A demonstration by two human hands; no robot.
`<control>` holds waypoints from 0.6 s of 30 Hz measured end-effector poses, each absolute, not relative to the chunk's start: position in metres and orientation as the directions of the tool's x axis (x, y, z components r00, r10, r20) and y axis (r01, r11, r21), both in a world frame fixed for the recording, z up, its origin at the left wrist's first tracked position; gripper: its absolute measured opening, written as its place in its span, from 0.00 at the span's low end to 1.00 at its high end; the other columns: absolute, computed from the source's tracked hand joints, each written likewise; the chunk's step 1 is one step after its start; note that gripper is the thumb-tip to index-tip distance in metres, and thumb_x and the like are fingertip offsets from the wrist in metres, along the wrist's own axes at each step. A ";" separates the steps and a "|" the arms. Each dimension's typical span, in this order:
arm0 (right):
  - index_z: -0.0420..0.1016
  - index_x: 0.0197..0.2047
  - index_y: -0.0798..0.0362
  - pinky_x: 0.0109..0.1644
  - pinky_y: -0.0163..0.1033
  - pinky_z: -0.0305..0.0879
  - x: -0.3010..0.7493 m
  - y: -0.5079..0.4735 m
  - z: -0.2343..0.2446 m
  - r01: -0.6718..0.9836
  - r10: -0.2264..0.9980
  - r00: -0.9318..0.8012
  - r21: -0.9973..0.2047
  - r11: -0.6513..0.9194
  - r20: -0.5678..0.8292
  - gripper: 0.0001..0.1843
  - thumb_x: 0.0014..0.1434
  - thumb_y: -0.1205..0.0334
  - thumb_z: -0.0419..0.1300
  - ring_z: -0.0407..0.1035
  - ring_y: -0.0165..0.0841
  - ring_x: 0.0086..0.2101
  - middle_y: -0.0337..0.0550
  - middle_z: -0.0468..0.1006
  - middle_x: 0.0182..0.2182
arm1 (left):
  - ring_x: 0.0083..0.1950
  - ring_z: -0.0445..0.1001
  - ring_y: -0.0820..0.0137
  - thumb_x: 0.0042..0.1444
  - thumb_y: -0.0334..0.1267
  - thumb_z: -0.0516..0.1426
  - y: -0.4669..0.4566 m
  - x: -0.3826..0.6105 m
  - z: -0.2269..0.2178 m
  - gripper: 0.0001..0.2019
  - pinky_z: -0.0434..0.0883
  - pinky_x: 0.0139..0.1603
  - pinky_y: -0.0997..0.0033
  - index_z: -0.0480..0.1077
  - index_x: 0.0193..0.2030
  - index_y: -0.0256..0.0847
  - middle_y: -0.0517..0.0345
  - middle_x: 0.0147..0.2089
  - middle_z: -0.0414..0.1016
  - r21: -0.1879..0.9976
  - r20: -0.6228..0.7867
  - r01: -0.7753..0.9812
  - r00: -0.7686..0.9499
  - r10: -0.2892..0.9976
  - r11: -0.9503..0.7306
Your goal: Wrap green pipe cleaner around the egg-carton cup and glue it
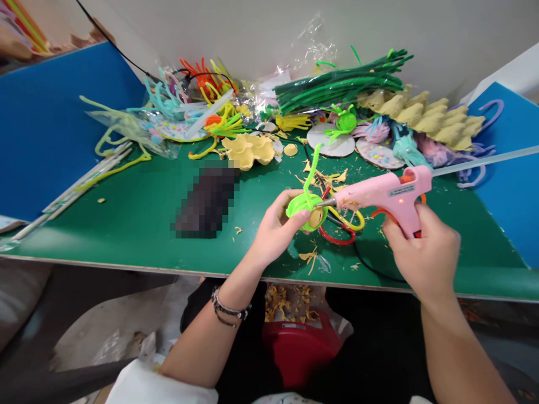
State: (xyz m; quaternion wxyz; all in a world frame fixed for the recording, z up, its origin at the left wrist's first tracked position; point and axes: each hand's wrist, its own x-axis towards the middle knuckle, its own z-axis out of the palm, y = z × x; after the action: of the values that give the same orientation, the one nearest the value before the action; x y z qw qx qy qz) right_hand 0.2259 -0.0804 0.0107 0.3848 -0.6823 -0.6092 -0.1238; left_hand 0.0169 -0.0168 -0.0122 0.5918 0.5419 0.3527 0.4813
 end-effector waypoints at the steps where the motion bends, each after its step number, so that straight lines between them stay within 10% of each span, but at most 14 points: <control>1: 0.66 0.25 0.52 0.21 0.33 0.49 0.226 -0.080 0.011 0.926 0.737 0.225 -0.376 0.042 0.638 0.05 0.49 0.62 0.58 0.48 0.26 0.16 0.32 0.57 0.14 | 0.36 0.71 0.72 0.49 0.47 0.62 -0.017 0.017 -0.012 0.19 0.71 0.31 0.78 0.68 0.44 0.38 0.58 0.38 0.72 0.978 0.100 -0.204 0.292 0.951 -0.040; 18: 0.64 0.25 0.50 0.22 0.35 0.52 0.223 -0.079 0.010 0.927 0.726 0.259 -0.375 -0.002 0.637 0.13 0.50 0.53 0.61 0.53 0.27 0.16 0.33 0.62 0.15 | 0.34 0.70 0.73 0.49 0.49 0.63 -0.016 0.018 -0.017 0.21 0.74 0.28 0.76 0.66 0.44 0.39 0.58 0.38 0.70 0.954 0.064 -0.296 0.339 0.939 0.042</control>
State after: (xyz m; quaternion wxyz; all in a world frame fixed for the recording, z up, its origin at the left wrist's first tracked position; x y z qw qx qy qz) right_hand 0.2234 -0.0792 0.0099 0.3820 -0.6956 -0.5940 -0.1319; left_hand 0.0175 -0.0159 -0.0172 0.6466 0.5014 0.3206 0.4772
